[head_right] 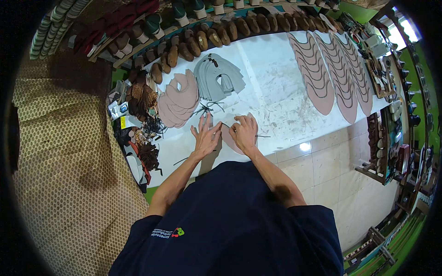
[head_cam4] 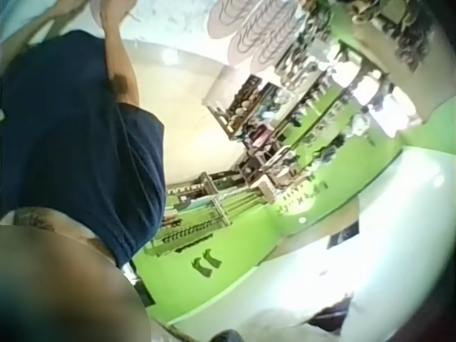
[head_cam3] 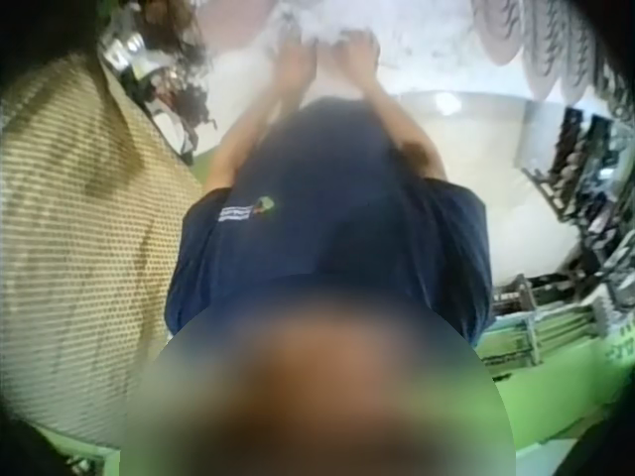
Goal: Aligning and smoothing out patterned shoe components on a workspace.
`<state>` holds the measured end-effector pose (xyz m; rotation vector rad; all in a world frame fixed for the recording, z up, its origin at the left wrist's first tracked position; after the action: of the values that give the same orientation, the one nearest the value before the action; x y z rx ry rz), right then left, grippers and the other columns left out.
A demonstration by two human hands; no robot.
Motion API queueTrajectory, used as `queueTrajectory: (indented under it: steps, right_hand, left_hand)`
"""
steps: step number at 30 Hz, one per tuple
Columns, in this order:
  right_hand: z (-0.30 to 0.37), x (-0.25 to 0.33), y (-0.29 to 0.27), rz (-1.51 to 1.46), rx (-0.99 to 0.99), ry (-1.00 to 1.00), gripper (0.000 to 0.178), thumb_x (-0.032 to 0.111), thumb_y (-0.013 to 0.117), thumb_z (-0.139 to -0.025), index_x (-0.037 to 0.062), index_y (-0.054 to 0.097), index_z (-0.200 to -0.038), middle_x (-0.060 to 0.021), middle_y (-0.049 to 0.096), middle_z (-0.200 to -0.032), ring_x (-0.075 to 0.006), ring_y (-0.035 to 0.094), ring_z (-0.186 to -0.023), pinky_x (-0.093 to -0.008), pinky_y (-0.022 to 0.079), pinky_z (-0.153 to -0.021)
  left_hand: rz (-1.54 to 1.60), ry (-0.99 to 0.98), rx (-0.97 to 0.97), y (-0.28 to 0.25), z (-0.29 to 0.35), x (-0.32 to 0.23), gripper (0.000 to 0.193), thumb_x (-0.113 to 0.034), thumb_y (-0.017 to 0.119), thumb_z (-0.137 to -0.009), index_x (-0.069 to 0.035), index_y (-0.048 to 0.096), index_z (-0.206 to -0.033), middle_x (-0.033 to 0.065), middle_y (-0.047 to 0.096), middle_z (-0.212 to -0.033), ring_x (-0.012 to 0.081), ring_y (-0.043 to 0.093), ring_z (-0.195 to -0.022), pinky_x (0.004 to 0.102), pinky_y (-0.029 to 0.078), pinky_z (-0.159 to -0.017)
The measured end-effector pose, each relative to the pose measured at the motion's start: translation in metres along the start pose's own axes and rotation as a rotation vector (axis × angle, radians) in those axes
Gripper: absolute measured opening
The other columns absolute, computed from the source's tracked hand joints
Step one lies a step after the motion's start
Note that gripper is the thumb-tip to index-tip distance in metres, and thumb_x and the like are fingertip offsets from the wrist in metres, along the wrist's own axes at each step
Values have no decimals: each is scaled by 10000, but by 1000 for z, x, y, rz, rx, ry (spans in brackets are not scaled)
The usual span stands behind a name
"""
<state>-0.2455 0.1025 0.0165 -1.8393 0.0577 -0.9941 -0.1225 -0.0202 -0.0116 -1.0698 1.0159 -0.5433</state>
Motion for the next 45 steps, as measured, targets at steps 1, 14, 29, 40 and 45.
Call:
queueTrajectory:
  steps: [1, 14, 29, 40, 45]
  right_hand:
    - [-1, 1, 0, 2, 1, -5, 142, 211, 776, -850, 81, 808, -803, -64, 703, -1265, -277, 569, -1263, -526, 327, -1178]
    - [-2, 4, -3, 38, -45, -35, 142, 197, 773, -836, 71, 798, -776, -70, 702, -1249, -281, 575, -1235, -489, 364, -1136]
    - [-2, -3, -1, -8, -29, 19, 163, 218, 758, -868, 73, 796, -804, -59, 698, -1255, -273, 581, -1231, -484, 360, -1138]
    - [0, 0, 0, 30, -32, 4, 149, 209, 773, -844, 73, 795, -788, -51, 688, -1273, -279, 562, -1257, -489, 372, -1128]
    - [0, 4, 0, 51, -21, -19, 156, 210, 772, -843, 64, 796, -794, -57, 681, -1268, -278, 553, -1266, -497, 366, -1137]
  left_hand:
    - [-2, -19, -24, -1, 0, 4, 422, -304, 623, -1018, -317, 674, -1436, 140, 170, -1788, 389, 150, -1632, 827, 116, -1137]
    - [-154, 68, -29, -5, -4, -4, 416, -321, 630, -1016, -376, 676, -1426, 125, 181, -1787, 381, 152, -1632, 829, 76, -1142]
    - [-53, 122, -52, -11, -5, -16, 463, -239, 693, -947, -348, 694, -1397, 113, 168, -1791, 388, 138, -1635, 826, 91, -1151]
    - [-115, 175, 27, -2, -7, -15, 470, -268, 639, -993, -378, 651, -1449, 107, 133, -1799, 390, 91, -1644, 850, 91, -1133]
    - [-91, 158, 40, -1, -6, -13, 488, -273, 648, -993, -387, 630, -1467, 107, 131, -1799, 387, 92, -1644, 849, 92, -1133]
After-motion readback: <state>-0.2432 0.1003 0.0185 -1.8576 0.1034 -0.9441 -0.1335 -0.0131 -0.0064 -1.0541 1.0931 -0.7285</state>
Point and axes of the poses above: each hand's wrist, its own z-axis away from the middle knuckle, its own y-axis out of the palm, x = y × z, the point moved 9 cm from there along -z, towards the middle knuckle
